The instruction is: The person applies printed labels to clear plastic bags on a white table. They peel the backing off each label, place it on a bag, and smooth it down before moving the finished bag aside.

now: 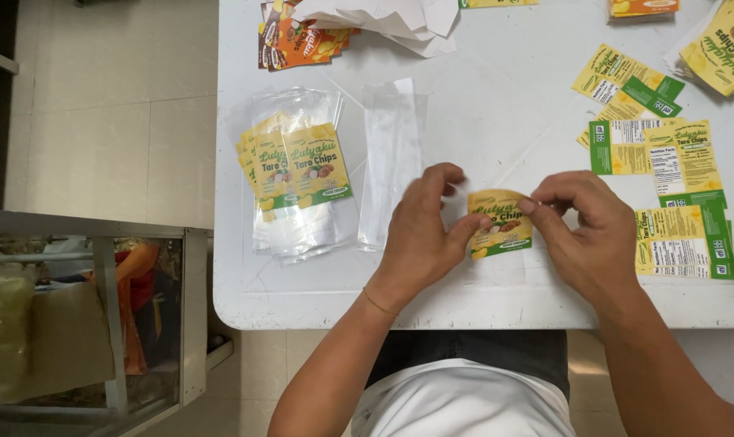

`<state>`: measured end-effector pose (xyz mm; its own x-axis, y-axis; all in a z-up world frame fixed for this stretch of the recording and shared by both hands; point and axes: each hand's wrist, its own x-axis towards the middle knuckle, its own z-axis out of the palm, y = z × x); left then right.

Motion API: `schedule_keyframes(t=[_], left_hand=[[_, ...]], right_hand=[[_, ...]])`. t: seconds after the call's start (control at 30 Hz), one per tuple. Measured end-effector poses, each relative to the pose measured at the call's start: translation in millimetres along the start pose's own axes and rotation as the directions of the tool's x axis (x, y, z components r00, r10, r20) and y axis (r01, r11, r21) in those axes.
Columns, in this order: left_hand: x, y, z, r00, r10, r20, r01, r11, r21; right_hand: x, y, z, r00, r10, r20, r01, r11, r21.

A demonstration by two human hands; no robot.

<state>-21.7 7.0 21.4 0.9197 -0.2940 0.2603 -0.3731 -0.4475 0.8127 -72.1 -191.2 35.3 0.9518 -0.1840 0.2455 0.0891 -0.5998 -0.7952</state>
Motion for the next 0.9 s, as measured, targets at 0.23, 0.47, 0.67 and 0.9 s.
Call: schedule_keyframes(t=[0.23,0.47,0.67,0.9], left_hand=[[-13,25,-6,0.995,0.075,0.064,-0.062,0.982,-0.179],[-22,39,-13,0.938,0.347,-0.021,-0.341,0.908,-0.241],[-26,40,-11,0.972,0.230,0.052,-0.206,0.937,-0.282],[3,23,10,0.950,-0.304,0.070,0.311,0.907,-0.285]], right_hand=[[-21,-6,-14,0.964,-0.254,-0.079,0.258,0.965,0.045],[-39,0,-30,0.909,-0.414,-0.045,0.416,0.906,0.081],[-43,-10,-34,0.959,-0.257,-0.122,0.270,0.957,0.106],[6,-4,-15,0.984,0.151,0.091,-0.163,0.977,0.140]])
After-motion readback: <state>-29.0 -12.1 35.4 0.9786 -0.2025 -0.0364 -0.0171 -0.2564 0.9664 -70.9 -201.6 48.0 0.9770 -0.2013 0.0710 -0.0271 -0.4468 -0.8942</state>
